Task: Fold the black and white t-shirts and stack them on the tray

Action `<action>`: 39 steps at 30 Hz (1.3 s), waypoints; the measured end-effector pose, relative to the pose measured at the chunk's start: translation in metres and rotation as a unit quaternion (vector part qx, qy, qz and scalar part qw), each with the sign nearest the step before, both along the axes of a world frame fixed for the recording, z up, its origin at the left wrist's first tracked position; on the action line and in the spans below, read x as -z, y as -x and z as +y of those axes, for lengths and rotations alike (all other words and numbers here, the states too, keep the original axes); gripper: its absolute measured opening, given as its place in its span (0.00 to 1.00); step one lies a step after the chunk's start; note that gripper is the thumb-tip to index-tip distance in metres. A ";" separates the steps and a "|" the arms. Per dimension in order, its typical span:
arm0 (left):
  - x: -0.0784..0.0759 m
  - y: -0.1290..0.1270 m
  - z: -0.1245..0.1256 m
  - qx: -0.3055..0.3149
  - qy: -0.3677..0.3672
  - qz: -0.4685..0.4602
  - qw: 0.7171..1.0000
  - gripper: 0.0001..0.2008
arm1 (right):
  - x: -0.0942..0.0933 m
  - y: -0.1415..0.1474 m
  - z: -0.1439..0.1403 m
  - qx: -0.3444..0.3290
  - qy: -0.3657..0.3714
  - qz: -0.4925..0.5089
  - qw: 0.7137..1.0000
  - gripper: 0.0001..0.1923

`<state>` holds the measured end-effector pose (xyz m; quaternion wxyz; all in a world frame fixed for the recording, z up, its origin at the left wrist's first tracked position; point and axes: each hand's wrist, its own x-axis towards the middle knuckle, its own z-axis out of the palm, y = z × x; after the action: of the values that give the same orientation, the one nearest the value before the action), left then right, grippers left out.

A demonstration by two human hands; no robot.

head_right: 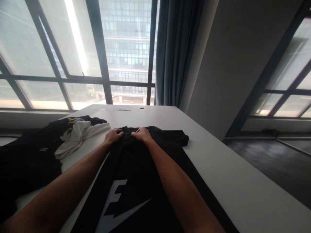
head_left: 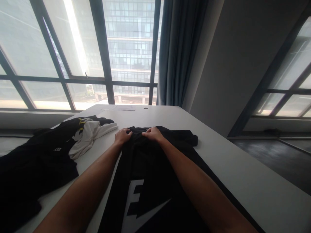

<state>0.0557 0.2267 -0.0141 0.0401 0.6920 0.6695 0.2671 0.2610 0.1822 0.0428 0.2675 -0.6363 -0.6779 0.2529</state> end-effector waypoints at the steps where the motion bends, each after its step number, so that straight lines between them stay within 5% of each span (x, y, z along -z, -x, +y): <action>1: 0.000 0.001 0.001 0.000 0.003 0.003 1.000 0.19 | -0.001 -0.001 0.000 0.007 -0.004 0.019 1.000 0.12; 4: 0.001 0.001 0.001 0.000 0.010 0.021 1.000 0.20 | -0.006 -0.003 -0.002 0.019 0.011 0.028 0.999 0.12; 10: 0.001 -0.001 -0.002 -0.010 0.013 0.036 0.999 0.19 | -0.013 -0.002 -0.014 0.009 0.145 -0.193 0.970 0.09; 15: 0.002 -0.002 0.002 -0.015 0.016 0.043 0.999 0.24 | -0.015 0.005 -0.023 -0.002 0.143 -0.267 0.953 0.23; 23: 0.000 0.004 0.013 -0.031 0.005 0.047 0.998 0.22 | -0.008 0.014 -0.019 -0.021 0.181 -0.148 0.972 0.12; 27: -0.004 0.006 0.010 -0.038 -0.062 -0.005 0.997 0.13 | -0.004 0.010 -0.011 -0.013 0.132 -0.062 0.989 0.06; 31: -0.008 0.008 0.007 -0.060 -0.154 -0.085 0.983 0.12 | -0.003 0.003 -0.009 -0.005 0.005 -0.035 0.999 0.10; 34: -0.008 0.009 0.007 -0.091 -0.132 -0.106 0.981 0.12 | 0.001 -0.001 -0.008 0.007 -0.059 -0.041 0.997 0.14; 39: -0.006 0.012 0.007 -0.127 -0.071 -0.092 0.985 0.13 | 0.013 -0.005 -0.002 -0.006 -0.037 -0.078 0.996 0.15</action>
<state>0.0440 0.2337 -0.0079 0.0178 0.5749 0.7249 0.3792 0.2657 0.1797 0.0303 0.2355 -0.6398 -0.7094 0.1786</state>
